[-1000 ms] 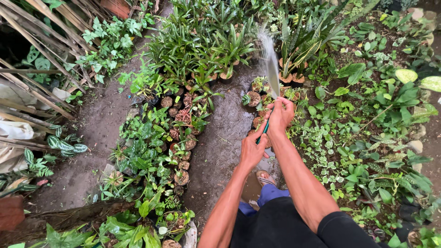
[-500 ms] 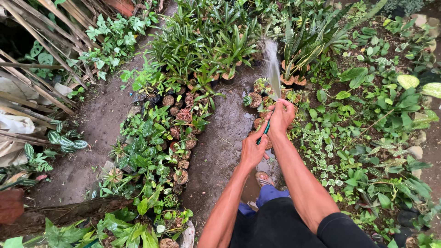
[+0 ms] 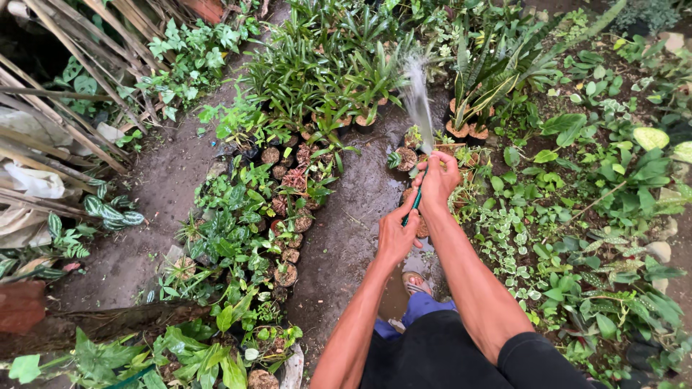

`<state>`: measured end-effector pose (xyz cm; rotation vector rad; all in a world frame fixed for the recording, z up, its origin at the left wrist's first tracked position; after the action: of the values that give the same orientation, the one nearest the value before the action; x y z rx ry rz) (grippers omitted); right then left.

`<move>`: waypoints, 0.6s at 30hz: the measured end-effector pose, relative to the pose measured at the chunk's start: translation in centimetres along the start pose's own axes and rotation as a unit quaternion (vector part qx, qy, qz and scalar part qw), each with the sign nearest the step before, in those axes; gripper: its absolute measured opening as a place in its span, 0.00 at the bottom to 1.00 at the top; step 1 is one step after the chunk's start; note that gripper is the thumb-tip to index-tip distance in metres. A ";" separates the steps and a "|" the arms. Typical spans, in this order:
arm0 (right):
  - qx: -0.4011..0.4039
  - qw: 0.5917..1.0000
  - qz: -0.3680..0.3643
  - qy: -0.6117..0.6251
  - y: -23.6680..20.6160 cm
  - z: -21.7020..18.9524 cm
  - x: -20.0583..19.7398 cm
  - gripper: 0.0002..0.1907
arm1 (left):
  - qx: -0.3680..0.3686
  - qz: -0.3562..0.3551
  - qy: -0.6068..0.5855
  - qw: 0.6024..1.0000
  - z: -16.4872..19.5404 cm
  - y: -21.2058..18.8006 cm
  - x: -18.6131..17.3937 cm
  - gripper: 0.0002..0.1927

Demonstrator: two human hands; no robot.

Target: The person carries a green hose along a path between rows of potted plants, turns on the water, and sprays water over the potted plants and beds on both sides. They walk along the path, directing the hose stream to different plant groups and repositioning the hose as they go.

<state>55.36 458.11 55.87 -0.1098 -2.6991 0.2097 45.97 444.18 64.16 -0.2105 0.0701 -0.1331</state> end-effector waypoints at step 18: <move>-0.037 0.995 -0.090 0.015 -1.4 -2.4 5.3 0.06 | 0.050 0.070 -0.033 0.996 0.4 -1.3 -1.5 0.26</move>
<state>51.54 457.60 60.39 0.1069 -2.6680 0.0540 44.31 443.19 64.92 -0.1090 0.0115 0.0098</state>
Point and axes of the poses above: each hand's wrist, its own y-axis towards the middle knuckle, its own x-axis out of the palm, z = x × y, the point moved 3 cm from there along y, towards the middle knuckle, and after that the axes turned 15 degrees about -z, right-handed, at the moved point
